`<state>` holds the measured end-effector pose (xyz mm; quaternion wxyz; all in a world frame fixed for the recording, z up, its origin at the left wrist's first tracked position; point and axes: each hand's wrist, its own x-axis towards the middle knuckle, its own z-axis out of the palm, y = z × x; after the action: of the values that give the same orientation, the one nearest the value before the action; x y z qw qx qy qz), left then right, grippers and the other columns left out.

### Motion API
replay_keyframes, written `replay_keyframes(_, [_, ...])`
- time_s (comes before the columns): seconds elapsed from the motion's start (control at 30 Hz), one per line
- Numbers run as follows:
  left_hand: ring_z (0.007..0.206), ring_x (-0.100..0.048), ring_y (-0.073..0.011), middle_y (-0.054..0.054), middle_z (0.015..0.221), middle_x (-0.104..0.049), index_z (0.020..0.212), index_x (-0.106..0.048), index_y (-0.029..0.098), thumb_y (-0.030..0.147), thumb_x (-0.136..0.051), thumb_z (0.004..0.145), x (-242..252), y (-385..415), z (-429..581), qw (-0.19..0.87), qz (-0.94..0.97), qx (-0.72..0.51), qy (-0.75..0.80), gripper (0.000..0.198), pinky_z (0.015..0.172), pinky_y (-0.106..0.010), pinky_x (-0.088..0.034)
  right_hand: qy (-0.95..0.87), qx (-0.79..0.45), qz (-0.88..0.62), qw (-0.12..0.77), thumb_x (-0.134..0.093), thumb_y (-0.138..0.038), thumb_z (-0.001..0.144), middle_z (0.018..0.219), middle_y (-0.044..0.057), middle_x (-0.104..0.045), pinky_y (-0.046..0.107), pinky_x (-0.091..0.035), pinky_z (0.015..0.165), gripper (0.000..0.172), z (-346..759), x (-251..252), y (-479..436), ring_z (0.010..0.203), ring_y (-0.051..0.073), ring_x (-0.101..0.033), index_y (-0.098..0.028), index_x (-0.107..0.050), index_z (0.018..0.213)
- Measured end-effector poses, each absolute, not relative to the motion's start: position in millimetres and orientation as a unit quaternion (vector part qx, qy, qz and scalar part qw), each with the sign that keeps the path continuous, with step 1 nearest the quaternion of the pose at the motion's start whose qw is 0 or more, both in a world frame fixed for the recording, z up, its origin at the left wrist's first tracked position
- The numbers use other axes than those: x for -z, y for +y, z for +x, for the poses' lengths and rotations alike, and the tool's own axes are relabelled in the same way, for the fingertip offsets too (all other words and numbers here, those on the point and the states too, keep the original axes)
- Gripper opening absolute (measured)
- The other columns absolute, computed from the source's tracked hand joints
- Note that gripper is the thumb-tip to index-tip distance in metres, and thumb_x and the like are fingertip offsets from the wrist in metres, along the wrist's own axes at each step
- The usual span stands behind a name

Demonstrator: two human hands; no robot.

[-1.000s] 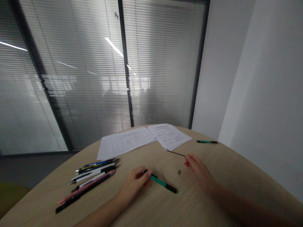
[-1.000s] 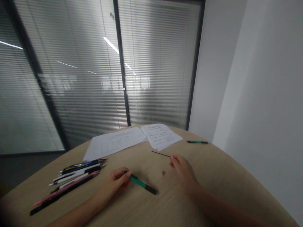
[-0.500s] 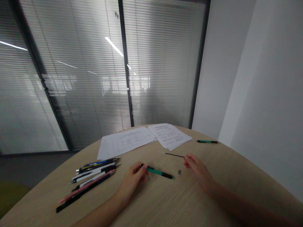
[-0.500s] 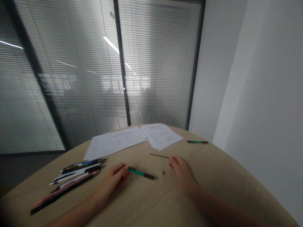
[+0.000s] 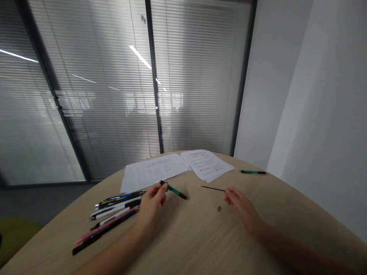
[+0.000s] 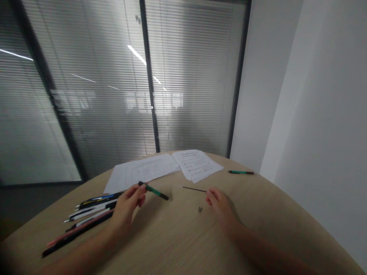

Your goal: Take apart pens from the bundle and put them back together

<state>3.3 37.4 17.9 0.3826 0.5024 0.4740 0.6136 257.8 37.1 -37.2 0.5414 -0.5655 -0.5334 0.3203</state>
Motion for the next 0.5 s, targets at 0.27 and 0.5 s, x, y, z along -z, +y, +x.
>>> replay_keyframes(0.27, [0.044,-0.03,-0.0088,0.008,0.041,-0.035,0.072,-0.063,0.015,0.036,-0.061,0.061,-36.2,25.2,8.9,0.357,0.571,-0.583,0.454,0.024,0.042,-0.019,-0.025,-0.537,-0.313,-0.566,0.541,-0.044,-0.043,0.067,0.06,0.0,-0.052,0.029,-0.04,0.06,0.023,256.8,35.2,37.2,0.06,0.017,-0.05,-0.021,-0.05,0.062])
replay_keyframes(0.5, [0.043,-0.032,-0.008,0.008,0.044,-0.039,0.073,-0.062,0.016,0.034,-0.06,0.065,-36.1,26.1,7.1,0.353,0.583,-0.59,0.431,0.02,0.043,-0.019,-0.027,-0.533,-0.32,-0.565,0.542,-0.046,-0.043,0.067,0.06,0.0,-0.052,0.029,-0.04,0.06,0.023,256.7,34.6,35.8,0.06,0.017,-0.051,-0.021,-0.05,0.063])
